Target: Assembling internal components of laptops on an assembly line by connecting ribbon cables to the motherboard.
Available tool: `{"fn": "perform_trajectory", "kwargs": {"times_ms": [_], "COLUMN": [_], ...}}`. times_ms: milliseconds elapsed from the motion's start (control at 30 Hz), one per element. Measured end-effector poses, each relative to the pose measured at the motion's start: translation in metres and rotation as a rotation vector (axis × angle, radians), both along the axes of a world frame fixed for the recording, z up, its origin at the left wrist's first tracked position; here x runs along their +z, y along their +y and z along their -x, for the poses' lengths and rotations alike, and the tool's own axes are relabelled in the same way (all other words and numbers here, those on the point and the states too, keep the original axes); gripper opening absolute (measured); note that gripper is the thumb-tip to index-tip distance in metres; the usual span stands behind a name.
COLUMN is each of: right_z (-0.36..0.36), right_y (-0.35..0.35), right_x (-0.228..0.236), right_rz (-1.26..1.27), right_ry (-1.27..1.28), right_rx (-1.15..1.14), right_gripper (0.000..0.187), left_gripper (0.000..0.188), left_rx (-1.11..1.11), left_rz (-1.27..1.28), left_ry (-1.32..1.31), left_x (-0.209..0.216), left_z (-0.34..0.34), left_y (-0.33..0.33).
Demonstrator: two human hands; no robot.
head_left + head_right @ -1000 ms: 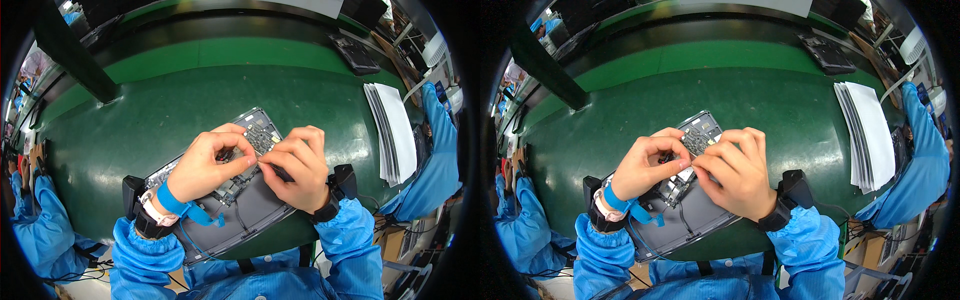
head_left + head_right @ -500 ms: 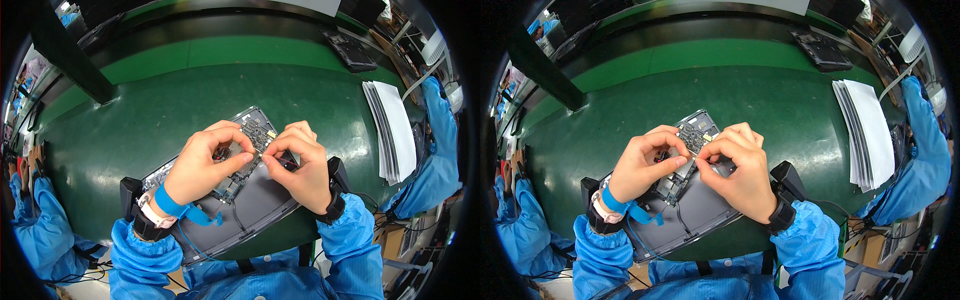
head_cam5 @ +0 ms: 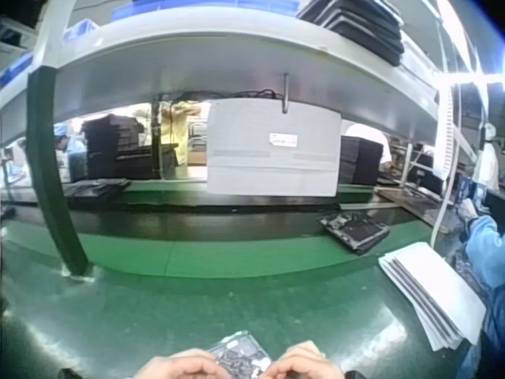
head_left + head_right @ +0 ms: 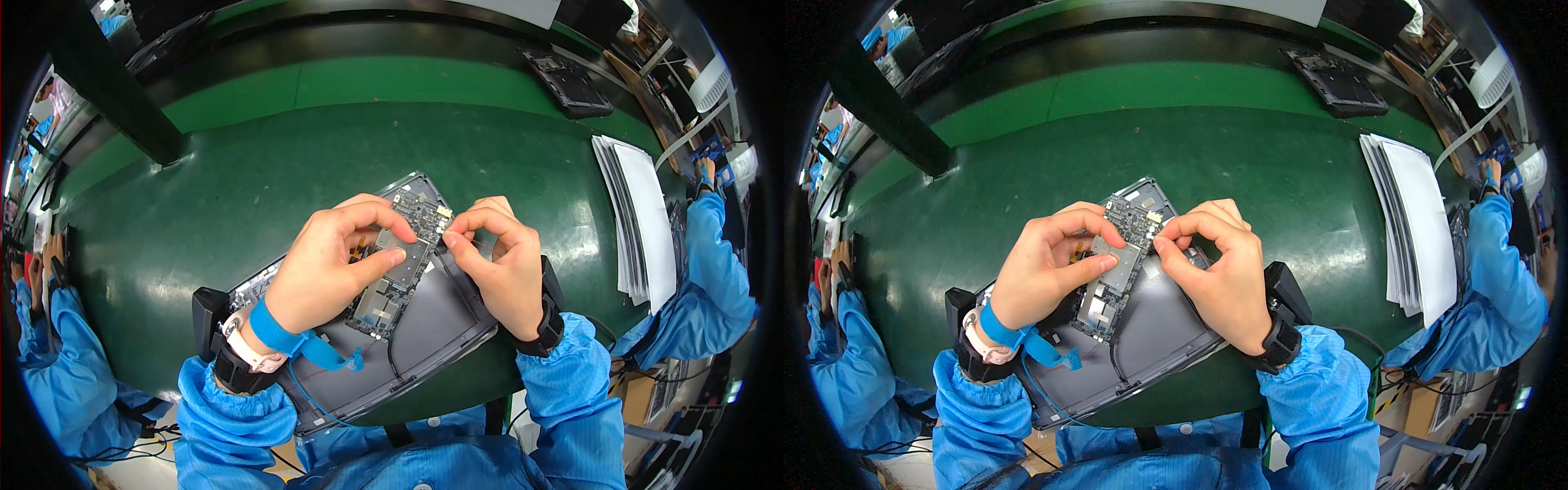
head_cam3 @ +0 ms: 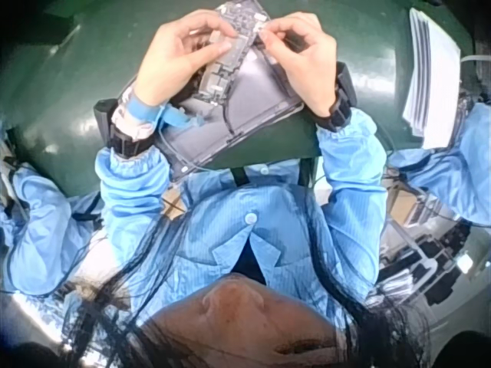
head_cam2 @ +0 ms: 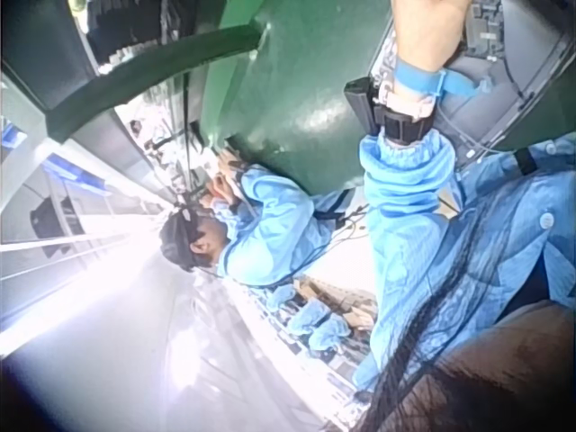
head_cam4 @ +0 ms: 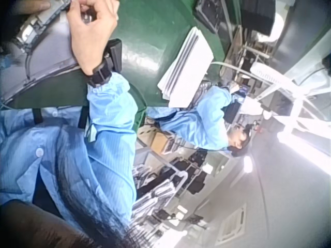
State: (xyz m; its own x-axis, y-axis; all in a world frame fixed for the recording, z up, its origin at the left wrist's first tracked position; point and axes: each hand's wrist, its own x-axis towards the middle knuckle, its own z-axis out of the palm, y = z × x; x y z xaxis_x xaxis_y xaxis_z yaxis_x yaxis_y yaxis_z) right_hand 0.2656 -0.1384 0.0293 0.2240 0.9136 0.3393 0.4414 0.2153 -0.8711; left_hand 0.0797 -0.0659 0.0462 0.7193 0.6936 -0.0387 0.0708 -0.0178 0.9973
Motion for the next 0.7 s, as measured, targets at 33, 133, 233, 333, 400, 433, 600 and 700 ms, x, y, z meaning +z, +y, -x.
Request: {"fn": "perform_trajectory", "kwargs": {"times_ms": [33,133,233,333,400,433,600,700], "right_z": [0.0,0.0005,0.001,0.0018,0.0024,0.0027,0.004,0.0049], "right_y": [-0.0001,-0.0003,-0.0001,-0.0001,-0.0003,-0.0005,-0.0004,-0.0004], "right_x": [0.0004,0.0,-0.0001,-0.0002,-0.0003,-0.0004,0.0005,-0.0003], "right_rz": [0.004,0.008,0.009,0.014,0.019,0.027,0.054,0.058], "right_ry": [0.006,0.005,-0.003,-0.002,0.0,0.018,0.045,0.05], "right_rx": [-0.003,-0.009,-0.013,-0.013,-0.013,-0.012,-0.019,-0.022], "right_gripper": [0.007,0.007,0.007,0.006,0.006,0.006,0.006,0.006], "left_gripper": [0.017,0.017,0.017,0.017,0.017,0.017,0.017,0.016], "left_rx": [-0.005,-0.004,-0.002,0.002,0.008,0.013,0.026,0.031], "left_rz": [-0.016,-0.032,-0.061,-0.092,-0.082,-0.073,-0.086,-0.093], "left_ry": [0.007,0.037,0.043,0.055,0.062,0.068,0.029,0.039], "left_x": [-0.0001,0.0019,0.0009,0.0018,0.0032,0.0036,0.0007,0.0002], "left_z": [0.0,0.0001,0.0005,0.0011,0.0013,0.0013,0.0022,0.0027], "left_y": [0.0001,0.0,0.0007,0.0007,0.0002,0.0,0.0003,0.0005]}}
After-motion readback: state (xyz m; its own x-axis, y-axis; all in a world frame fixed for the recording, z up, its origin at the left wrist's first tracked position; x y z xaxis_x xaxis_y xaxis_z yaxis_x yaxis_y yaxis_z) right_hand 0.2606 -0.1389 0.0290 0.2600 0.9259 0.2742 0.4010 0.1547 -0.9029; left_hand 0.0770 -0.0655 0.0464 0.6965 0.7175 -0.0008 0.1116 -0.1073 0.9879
